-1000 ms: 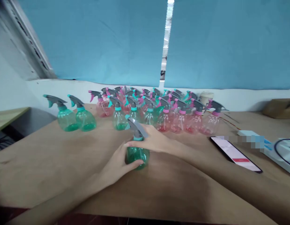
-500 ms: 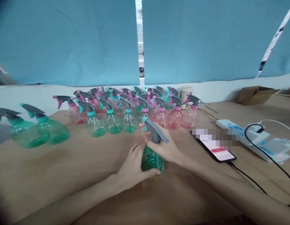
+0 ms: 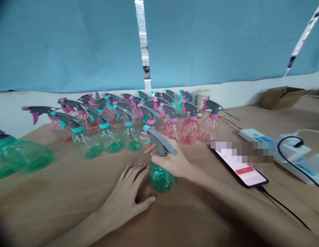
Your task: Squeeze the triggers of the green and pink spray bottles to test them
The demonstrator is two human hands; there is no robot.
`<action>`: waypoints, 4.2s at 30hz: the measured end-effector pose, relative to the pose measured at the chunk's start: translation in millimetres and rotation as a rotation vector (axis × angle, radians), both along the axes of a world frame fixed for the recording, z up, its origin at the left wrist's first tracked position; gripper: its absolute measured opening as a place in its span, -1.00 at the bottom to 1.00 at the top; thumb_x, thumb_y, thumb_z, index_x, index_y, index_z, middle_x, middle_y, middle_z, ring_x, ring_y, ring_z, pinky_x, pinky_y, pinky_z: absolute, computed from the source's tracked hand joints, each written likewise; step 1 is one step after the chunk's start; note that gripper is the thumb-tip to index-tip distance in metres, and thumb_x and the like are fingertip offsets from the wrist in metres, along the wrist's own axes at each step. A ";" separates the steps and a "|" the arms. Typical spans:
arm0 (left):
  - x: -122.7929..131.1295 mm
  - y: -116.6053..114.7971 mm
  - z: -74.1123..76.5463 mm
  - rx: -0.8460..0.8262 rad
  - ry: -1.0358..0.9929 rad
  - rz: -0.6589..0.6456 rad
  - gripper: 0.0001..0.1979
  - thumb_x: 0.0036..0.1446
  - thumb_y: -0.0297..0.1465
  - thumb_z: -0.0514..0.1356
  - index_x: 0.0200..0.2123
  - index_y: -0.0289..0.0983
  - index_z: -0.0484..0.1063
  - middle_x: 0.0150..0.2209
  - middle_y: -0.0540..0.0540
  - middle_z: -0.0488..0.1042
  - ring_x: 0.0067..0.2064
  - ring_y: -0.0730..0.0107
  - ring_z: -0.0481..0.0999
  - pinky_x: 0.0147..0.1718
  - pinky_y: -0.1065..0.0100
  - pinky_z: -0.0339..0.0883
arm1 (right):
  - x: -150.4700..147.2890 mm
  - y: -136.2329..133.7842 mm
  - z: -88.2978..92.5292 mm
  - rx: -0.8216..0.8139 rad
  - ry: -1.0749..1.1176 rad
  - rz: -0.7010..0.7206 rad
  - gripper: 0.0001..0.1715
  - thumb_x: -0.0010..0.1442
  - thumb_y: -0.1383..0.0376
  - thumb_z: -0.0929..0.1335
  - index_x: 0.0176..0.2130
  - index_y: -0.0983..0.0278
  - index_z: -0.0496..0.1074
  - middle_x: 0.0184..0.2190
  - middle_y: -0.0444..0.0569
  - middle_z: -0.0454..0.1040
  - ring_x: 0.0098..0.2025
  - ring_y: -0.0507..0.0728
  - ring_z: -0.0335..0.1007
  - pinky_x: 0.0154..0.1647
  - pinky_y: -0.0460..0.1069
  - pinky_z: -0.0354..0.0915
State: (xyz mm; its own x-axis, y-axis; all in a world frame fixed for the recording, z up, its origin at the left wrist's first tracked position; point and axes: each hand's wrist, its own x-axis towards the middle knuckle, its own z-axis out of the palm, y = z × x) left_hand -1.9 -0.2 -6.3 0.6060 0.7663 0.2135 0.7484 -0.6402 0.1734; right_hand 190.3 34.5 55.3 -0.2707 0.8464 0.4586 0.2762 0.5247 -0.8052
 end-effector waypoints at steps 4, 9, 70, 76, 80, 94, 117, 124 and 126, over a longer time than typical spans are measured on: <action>3.1 0.1 2.2 -0.022 -0.013 -0.002 -0.36 0.04 -0.13 0.14 0.13 -0.28 0.10 0.13 -0.21 0.19 0.17 0.03 0.09 0.13 -0.08 -0.16 | -0.4 0.7 2.3 -0.114 0.043 0.063 -0.60 -0.06 0.42 0.23 -0.16 0.20 0.31 -0.48 -0.16 0.45 -0.38 0.08 0.40 -0.31 -0.03 0.30; 4.5 -0.5 6.7 -0.060 -0.036 -0.005 -0.37 0.03 -0.15 0.16 0.13 -0.28 0.11 0.13 -0.22 0.19 0.16 0.01 0.10 0.10 -0.07 -0.07 | 1.3 2.0 1.0 -0.116 -0.047 0.032 -0.90 -0.06 0.38 0.26 -0.47 0.20 0.34 -0.53 -0.17 0.40 -0.42 0.07 0.35 -0.37 -0.03 0.26; 4.4 -1.6 8.1 -0.064 -0.022 -0.022 -0.42 0.10 -0.14 0.11 0.11 -0.32 0.13 0.13 -0.26 0.19 0.15 0.02 0.11 0.07 -0.01 0.01 | -1.2 -4.9 0.4 -0.148 0.019 0.031 -0.87 0.04 0.30 0.28 -0.48 0.22 0.41 -0.48 -0.14 0.43 -0.38 0.05 0.40 -0.32 -0.04 0.33; 4.3 -0.8 6.1 -0.054 -0.044 -0.026 -0.42 0.10 -0.12 0.10 0.11 -0.30 0.12 0.11 -0.24 0.21 0.14 0.03 0.13 0.07 -0.01 0.02 | -0.2 -4.4 -1.3 -0.148 -0.027 0.004 -0.87 0.05 0.28 0.28 -0.47 0.22 0.41 -0.49 -0.14 0.44 -0.38 0.06 0.37 -0.39 -0.05 0.30; 3.5 -0.5 4.9 -0.051 -0.040 -0.031 -0.43 0.11 -0.13 0.09 0.11 -0.30 0.13 0.12 -0.24 0.20 0.14 0.03 0.12 0.07 -0.01 0.01 | 0.1 -3.7 -3.2 -0.153 -0.031 0.007 -0.86 0.06 0.27 0.27 -0.46 0.22 0.41 -0.49 -0.14 0.43 -0.42 0.04 0.35 -0.42 -0.06 0.29; 4.2 -0.6 6.2 -0.065 -0.012 -0.026 -0.40 0.11 -0.14 0.10 0.13 -0.33 0.10 0.13 -0.25 0.18 0.15 0.05 0.10 0.08 0.02 -0.02 | 2.1 -2.1 -5.7 -0.165 -0.024 0.035 -0.87 0.07 0.27 0.27 -0.45 0.23 0.40 -0.48 -0.15 0.42 -0.39 0.04 0.34 -0.39 -0.06 0.26; 3.6 -0.4 5.9 -0.050 -0.019 -0.031 -0.43 0.11 -0.12 0.09 0.10 -0.31 0.13 0.12 -0.24 0.19 0.14 0.04 0.12 0.07 -0.01 0.00 | 3.3 -1.8 -1.8 -0.213 0.071 0.061 -0.86 -0.04 0.26 0.36 -0.38 0.21 0.35 -0.49 -0.18 0.40 -0.47 0.02 0.33 -0.44 -0.07 0.27; 3.3 0.0 4.6 -0.040 -0.014 -0.030 -0.44 0.11 -0.12 0.09 0.09 -0.32 0.15 0.12 -0.25 0.19 0.14 0.03 0.12 0.07 -0.01 0.02 | 2.9 -3.5 0.7 -0.216 0.085 0.090 -0.89 -0.02 0.26 0.37 -0.41 0.20 0.34 -0.51 -0.19 0.40 -0.47 0.01 0.34 -0.47 -0.08 0.27; 4.0 -0.3 5.7 -0.040 -0.016 -0.032 -0.45 0.11 -0.11 0.09 0.08 -0.31 0.16 0.11 -0.25 0.20 0.13 0.03 0.13 0.06 -0.02 0.02 | 2.9 -1.4 -1.5 -0.221 0.091 0.094 -0.88 -0.03 0.26 0.37 -0.41 0.21 0.34 -0.51 -0.20 0.39 -0.47 0.00 0.33 -0.48 -0.09 0.26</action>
